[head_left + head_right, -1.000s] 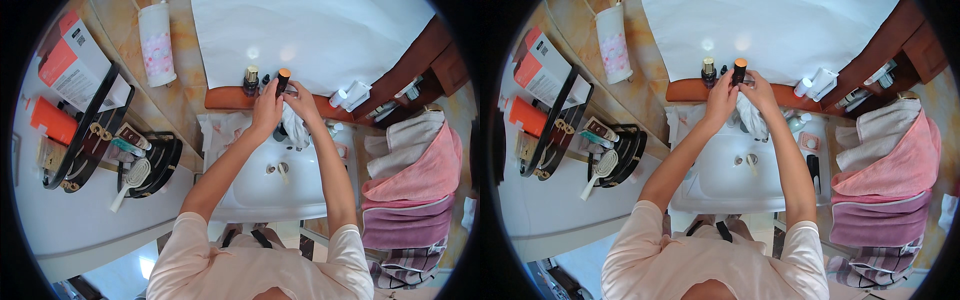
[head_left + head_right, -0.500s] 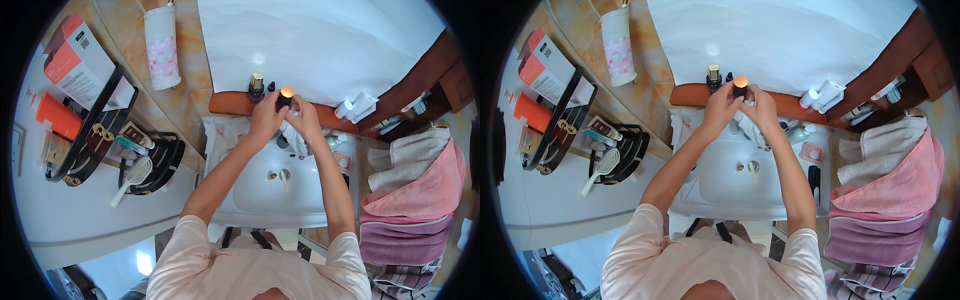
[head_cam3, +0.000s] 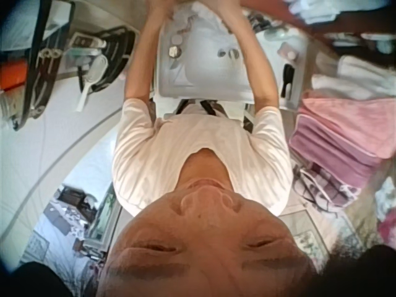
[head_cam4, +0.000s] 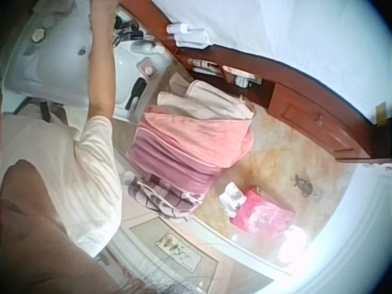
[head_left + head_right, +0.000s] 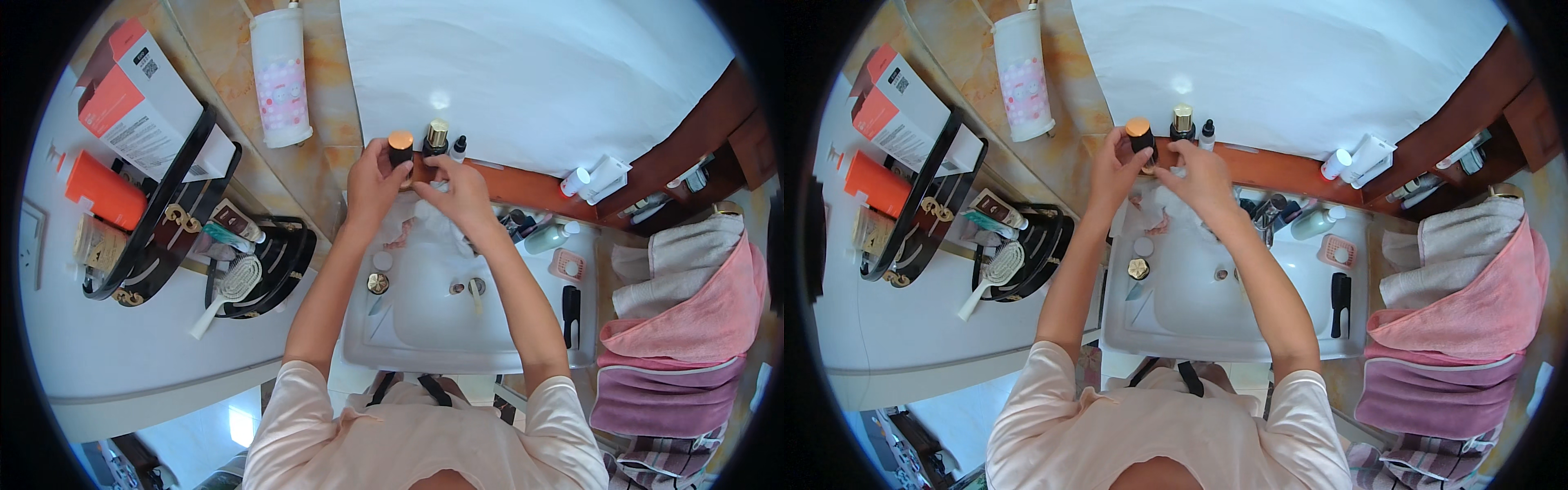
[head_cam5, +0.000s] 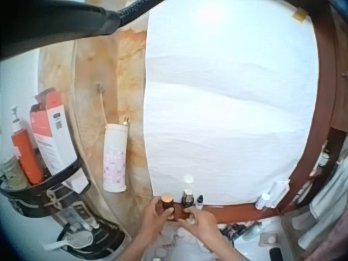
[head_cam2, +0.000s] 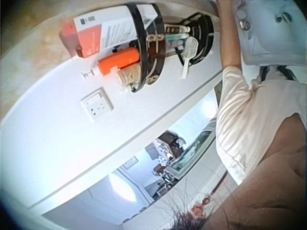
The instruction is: The person wipes various bottles and cosmetic containers with a cloth, placing them on a shelf and around a bathroom sink.
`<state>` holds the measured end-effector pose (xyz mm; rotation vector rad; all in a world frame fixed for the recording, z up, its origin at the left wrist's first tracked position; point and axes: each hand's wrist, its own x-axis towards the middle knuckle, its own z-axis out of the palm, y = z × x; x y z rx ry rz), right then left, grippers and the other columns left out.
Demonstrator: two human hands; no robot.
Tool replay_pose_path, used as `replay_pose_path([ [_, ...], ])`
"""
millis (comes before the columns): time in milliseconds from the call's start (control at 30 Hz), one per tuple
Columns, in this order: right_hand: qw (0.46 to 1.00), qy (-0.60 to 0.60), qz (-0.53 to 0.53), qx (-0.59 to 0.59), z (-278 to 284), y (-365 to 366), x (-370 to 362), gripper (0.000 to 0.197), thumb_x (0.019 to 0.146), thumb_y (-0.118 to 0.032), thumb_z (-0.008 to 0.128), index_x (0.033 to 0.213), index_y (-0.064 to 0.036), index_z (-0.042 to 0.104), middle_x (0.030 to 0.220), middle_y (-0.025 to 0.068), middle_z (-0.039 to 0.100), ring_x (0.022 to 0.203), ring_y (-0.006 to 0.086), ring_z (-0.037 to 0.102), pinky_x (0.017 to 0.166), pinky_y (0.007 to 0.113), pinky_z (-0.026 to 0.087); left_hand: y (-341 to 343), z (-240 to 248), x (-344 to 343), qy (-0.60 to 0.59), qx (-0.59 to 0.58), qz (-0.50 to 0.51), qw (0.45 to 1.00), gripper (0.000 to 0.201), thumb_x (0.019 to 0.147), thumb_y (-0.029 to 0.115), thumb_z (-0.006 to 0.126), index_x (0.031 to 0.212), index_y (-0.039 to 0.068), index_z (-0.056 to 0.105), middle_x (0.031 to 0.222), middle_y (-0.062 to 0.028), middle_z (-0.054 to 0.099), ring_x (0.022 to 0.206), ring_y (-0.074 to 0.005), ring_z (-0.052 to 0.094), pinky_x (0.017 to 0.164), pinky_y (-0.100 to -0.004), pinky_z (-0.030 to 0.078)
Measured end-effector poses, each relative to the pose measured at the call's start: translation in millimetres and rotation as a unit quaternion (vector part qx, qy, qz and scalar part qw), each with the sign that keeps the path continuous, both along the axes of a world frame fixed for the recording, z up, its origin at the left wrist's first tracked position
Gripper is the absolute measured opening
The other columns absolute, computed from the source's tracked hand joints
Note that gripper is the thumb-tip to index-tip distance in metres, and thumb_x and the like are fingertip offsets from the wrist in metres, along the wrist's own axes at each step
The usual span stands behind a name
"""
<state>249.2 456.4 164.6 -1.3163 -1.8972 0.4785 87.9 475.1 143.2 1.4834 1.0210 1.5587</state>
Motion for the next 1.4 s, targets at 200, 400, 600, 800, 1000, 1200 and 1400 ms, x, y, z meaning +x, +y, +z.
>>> replay_pose_path([
  [200,0.995,-0.045,-0.079,-0.043,-15,16,51,0.037,0.077,-0.031,0.074,0.1,-0.0036,0.066,0.083,0.0136,0.067,0.082,0.0289,0.066,0.073,0.039,0.05,30,-5,1,0.087,-0.036,0.036,0.995,0.034,0.083,0.005,0.071,0.112,-0.004,0.056,0.101,-0.0096,0.066,0.096,-0.0148,0.064,0.083,-0.0277,0.052],
  [400,0.988,-0.066,-0.113,-0.081,-21,28,68,0.041,0.08,-0.031,0.072,0.105,0.0003,0.065,0.099,0.0159,0.069,0.091,0.0281,0.065,0.081,0.038,0.05,46,-20,17,0.137,-0.028,0.044,0.989,0.035,0.082,0.007,0.072,0.111,-0.004,0.055,0.099,-0.011,0.067,0.091,-0.0149,0.065,0.08,-0.0277,0.053],
  [600,0.986,-0.051,-0.11,-0.118,-41,47,75,0.045,0.078,-0.033,0.072,0.107,-0.0003,0.064,0.098,0.0168,0.068,0.093,0.0302,0.065,0.081,0.039,0.05,47,-21,32,0.148,-0.031,0.035,0.988,0.036,0.083,0.007,0.071,0.112,-0.005,0.055,0.098,-0.0108,0.066,0.09,-0.0144,0.065,0.08,-0.0267,0.053],
  [800,0.983,-0.07,-0.11,-0.127,-35,47,69,0.043,0.078,-0.033,0.072,0.104,0.0001,0.062,0.096,0.0166,0.068,0.092,0.0298,0.065,0.081,0.038,0.05,50,-27,37,0.13,-0.008,0.032,0.991,0.036,0.082,0.007,0.072,0.112,-0.005,0.055,0.099,-0.0108,0.066,0.091,-0.0144,0.064,0.079,-0.0268,0.054],
  [1000,0.983,-0.084,-0.131,-0.096,-39,51,71,0.04,0.079,-0.035,0.072,0.1,-0.0026,0.062,0.093,0.0147,0.068,0.089,0.0311,0.065,0.078,0.04,0.05,48,-26,41,0.15,0.003,0.057,0.987,0.035,0.082,0.008,0.073,0.111,-0.005,0.056,0.096,-0.0116,0.068,0.086,-0.0139,0.066,0.075,-0.0272,0.055],
  [1200,0.976,-0.135,-0.136,-0.108,-23,49,69,0.037,0.078,-0.035,0.07,0.096,-0.0031,0.063,0.089,0.0154,0.068,0.088,0.0338,0.065,0.076,0.042,0.05,45,-21,40,0.158,0.039,0.102,0.981,0.03,0.08,0.013,0.073,0.102,-0.001,0.058,0.086,-0.0152,0.067,0.079,-0.0276,0.066,0.069,-0.0355,0.051],
  [1400,0.97,-0.165,-0.157,-0.087,-22,50,73,0.036,0.078,-0.036,0.069,0.092,-0.0029,0.064,0.082,0.0165,0.068,0.087,0.0351,0.065,0.075,0.044,0.049,41,-17,39,0.148,0.0,0.071,0.986,0.045,0.083,0.012,0.074,0.12,-0.005,0.054,0.102,-0.0125,0.068,0.09,-0.0139,0.066,0.078,-0.0275,0.054],
])
